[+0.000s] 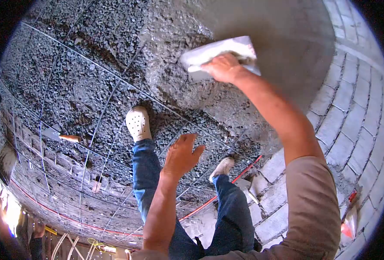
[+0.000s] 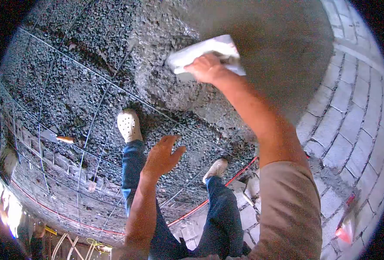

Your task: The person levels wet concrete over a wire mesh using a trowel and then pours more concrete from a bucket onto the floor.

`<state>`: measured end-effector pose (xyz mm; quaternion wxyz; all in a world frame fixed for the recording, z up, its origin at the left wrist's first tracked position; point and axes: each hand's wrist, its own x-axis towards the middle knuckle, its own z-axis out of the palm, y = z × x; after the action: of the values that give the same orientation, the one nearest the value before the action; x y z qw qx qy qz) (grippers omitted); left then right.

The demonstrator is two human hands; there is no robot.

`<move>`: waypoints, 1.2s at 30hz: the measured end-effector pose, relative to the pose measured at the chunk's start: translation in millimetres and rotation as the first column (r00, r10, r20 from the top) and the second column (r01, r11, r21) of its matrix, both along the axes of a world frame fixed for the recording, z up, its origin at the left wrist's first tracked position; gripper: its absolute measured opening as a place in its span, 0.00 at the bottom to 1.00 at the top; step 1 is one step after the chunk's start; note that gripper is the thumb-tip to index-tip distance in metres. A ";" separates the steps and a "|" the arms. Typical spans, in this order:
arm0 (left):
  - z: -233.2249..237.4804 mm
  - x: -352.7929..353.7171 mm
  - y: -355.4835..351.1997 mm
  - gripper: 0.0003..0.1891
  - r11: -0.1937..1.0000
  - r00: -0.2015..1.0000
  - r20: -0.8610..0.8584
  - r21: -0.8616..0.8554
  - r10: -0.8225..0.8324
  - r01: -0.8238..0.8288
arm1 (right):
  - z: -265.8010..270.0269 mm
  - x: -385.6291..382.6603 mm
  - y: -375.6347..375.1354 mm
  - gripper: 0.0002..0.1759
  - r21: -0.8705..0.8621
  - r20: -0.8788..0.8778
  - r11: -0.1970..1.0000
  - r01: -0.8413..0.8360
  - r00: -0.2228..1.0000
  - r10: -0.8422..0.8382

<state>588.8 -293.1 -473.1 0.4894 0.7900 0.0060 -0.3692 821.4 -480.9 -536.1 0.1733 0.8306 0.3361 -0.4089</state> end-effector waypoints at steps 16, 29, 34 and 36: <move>-13.1 -6.0 -17.6 0.23 0.997 0.991 -0.115 -0.034 -0.070 0.066 | -22.2 -156.5 -36.5 0.11 0.257 -0.171 0.964 -0.067 0.979 0.113; -12.1 -0.7 -8.0 0.22 0.999 0.998 -0.050 0.005 -0.036 0.037 | 9.0 10.1 -70.3 0.17 -0.027 0.158 0.998 0.058 0.986 -0.053; -9.4 -0.9 -11.4 0.23 0.997 0.994 -0.078 0.003 -0.078 0.078 | 34.2 -53.2 -68.8 0.19 0.213 0.256 0.962 0.172 0.940 -0.225; -10.5 -2.5 -16.3 0.23 0.997 0.989 -0.125 0.021 -0.076 0.079 | 38.6 -78.0 -57.7 0.20 0.172 0.045 0.962 0.211 0.974 -0.221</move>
<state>586.3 -309.4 -483.6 0.4629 0.7714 0.0104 -0.4364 743.4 -538.6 -497.5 0.0686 0.8864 0.2706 -0.3694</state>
